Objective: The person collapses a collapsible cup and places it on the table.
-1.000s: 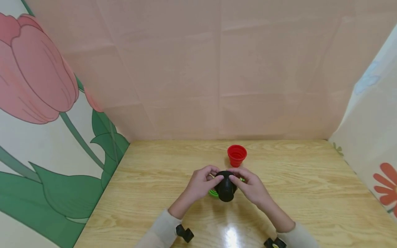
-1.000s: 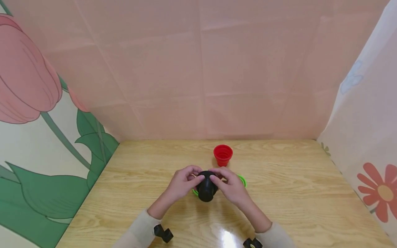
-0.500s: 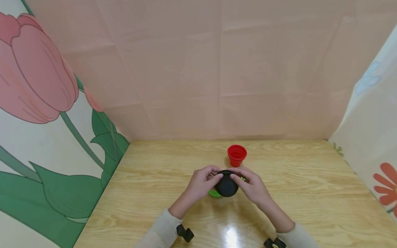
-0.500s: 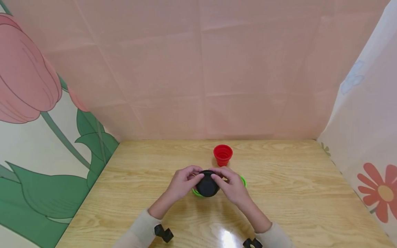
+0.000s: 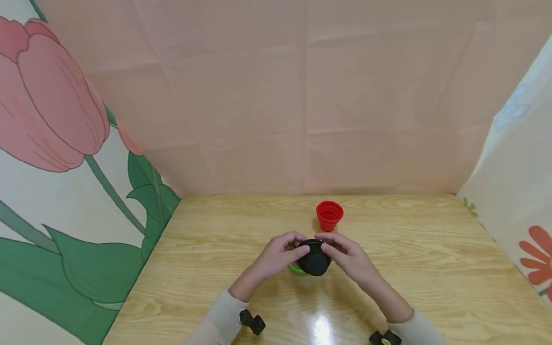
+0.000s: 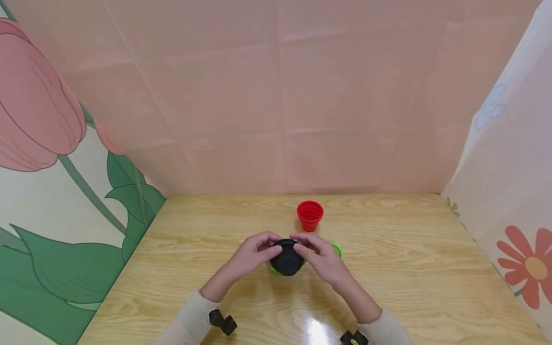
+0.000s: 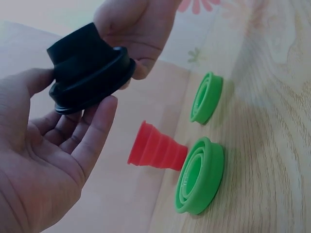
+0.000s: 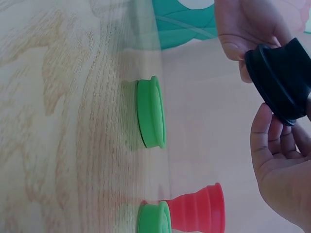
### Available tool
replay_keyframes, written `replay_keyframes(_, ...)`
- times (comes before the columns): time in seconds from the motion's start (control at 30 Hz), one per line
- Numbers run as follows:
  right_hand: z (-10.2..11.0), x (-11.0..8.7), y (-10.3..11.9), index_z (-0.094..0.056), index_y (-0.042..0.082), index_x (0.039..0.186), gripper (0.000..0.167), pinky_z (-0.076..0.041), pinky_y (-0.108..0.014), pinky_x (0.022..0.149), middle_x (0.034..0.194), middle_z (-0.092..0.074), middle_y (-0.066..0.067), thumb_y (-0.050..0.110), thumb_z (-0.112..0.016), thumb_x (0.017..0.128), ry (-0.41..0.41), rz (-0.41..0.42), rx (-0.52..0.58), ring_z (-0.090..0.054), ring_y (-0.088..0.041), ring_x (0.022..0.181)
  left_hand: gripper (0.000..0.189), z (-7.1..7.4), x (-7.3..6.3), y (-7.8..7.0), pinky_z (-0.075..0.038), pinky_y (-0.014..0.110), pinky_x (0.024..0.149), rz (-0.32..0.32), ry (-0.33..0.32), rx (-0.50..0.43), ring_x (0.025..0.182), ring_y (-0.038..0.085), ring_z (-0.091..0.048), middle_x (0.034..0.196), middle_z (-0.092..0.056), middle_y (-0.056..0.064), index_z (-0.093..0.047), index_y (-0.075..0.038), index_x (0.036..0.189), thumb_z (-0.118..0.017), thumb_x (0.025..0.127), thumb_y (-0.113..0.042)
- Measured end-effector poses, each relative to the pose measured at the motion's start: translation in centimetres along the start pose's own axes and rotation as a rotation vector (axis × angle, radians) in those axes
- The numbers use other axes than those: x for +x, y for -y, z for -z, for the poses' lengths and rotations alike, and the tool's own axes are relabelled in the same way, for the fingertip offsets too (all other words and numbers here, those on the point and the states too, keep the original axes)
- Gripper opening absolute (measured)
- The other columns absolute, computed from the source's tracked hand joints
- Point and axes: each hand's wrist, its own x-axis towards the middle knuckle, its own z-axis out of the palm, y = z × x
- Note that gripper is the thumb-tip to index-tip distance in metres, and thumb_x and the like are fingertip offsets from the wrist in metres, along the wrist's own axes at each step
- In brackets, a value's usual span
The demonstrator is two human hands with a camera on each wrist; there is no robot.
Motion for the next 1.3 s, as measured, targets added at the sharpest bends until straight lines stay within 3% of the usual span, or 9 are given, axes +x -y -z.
replay_keyframes(0.13, 0.1, -0.1, 0.3, -0.062, 0.002, 0.132, 0.032, -0.056, -0.026, 0.088, 0.114, -0.067, -0.014, 0.015, -0.060, 0.103, 0.029, 0.005, -0.031, -0.065, -0.013, 0.103, 0.026, 0.3, 0.0, 0.1, -0.063, 0.040, 0.072, -0.011, 0.023, 0.036, 0.095, 0.013, -0.064, 0.100, -0.063, 0.004, -0.067, -0.010, 0.118, -0.065, 0.101, -0.028)
replay_keyframes(0.27, 0.2, -0.2, 0.5, -0.062, 0.004, 0.132, 0.031, -0.052, -0.027, 0.091, 0.118, -0.068, -0.012, 0.013, -0.061, 0.102, 0.087, 0.036, -0.062, -0.062, -0.013, 0.108, 0.023, 0.4, -0.1, 0.0, -0.062, 0.042, 0.073, -0.013, 0.046, 0.084, 0.093, 0.013, -0.061, 0.096, -0.064, 0.002, -0.070, -0.010, 0.114, -0.065, 0.100, -0.028)
replay_keyframes(0.4, 0.3, -0.2, 0.5, -0.061, 0.004, 0.132, 0.032, -0.056, -0.029, 0.089, 0.124, -0.066, -0.013, 0.012, -0.062, 0.101, 0.142, 0.044, -0.046, -0.062, -0.013, 0.111, 0.023, 0.6, -0.2, -0.1, -0.061, 0.039, 0.075, 0.002, 0.078, 0.136, 0.093, 0.012, -0.060, 0.094, -0.064, -0.001, -0.071, -0.012, 0.111, -0.065, 0.100, -0.031)
replay_keyframes(0.57, 0.1, -0.1, 0.5, -0.063, 0.005, 0.131, 0.032, -0.058, -0.029, 0.087, 0.126, -0.065, -0.015, 0.012, -0.064, 0.100, 0.138, 0.073, -0.067, -0.061, -0.011, 0.112, 0.022, 0.8, -0.3, -0.1, -0.052, 0.031, 0.084, -0.018, 0.073, 0.217, 0.092, 0.010, -0.059, 0.093, -0.066, -0.006, -0.071, -0.016, 0.110, -0.066, 0.099, -0.035)
replay_keyframes(0.8, -0.3, -0.1, 0.5, -0.066, 0.007, 0.125, 0.026, -0.061, -0.028, 0.074, 0.114, -0.069, -0.012, 0.012, -0.066, 0.099, 0.086, 0.119, -0.148, -0.063, -0.013, 0.098, 0.015, 0.5, -0.3, 0.1, -0.050, 0.043, 0.091, -0.047, 0.007, 0.248, 0.090, 0.009, -0.059, 0.092, -0.067, -0.010, -0.073, -0.019, 0.106, -0.069, 0.097, -0.030)
replay_keyframes(1.03, -0.8, 0.0, 0.4, -0.070, 0.008, 0.118, 0.023, -0.060, -0.026, 0.064, 0.105, -0.069, -0.007, 0.003, -0.067, 0.096, -0.035, 0.238, -0.223, -0.061, -0.008, 0.090, 0.018, 0.0, -0.2, 0.3, -0.053, 0.025, 0.080, -0.119, -0.058, 0.235, 0.092, 0.009, -0.060, 0.102, -0.071, -0.004, -0.074, -0.016, 0.110, -0.065, 0.100, -0.028)
replay_keyframes(1.17, -1.1, 0.1, 0.5, -0.072, 0.006, 0.115, 0.028, -0.059, -0.022, 0.061, 0.100, -0.069, -0.006, -0.006, -0.071, 0.090, -0.140, 0.337, -0.280, -0.059, -0.003, 0.087, 0.021, 0.0, -0.2, 0.2, -0.055, 0.023, 0.082, -0.150, -0.040, 0.161, 0.098, 0.010, -0.061, 0.112, -0.070, 0.005, -0.070, -0.010, 0.120, -0.060, 0.102, -0.017)
replay_keyframes(1.3, -1.4, 0.1, 0.9, -0.072, 0.001, 0.113, 0.031, -0.059, -0.020, 0.065, 0.101, -0.070, -0.010, -0.013, -0.071, 0.085, -0.198, 0.376, -0.332, -0.060, 0.000, 0.089, 0.025, 0.1, -0.3, 0.1, -0.059, 0.023, 0.080, -0.178, 0.008, 0.074, 0.099, 0.011, -0.059, 0.113, -0.067, 0.015, -0.066, -0.002, 0.124, -0.061, 0.100, -0.006)
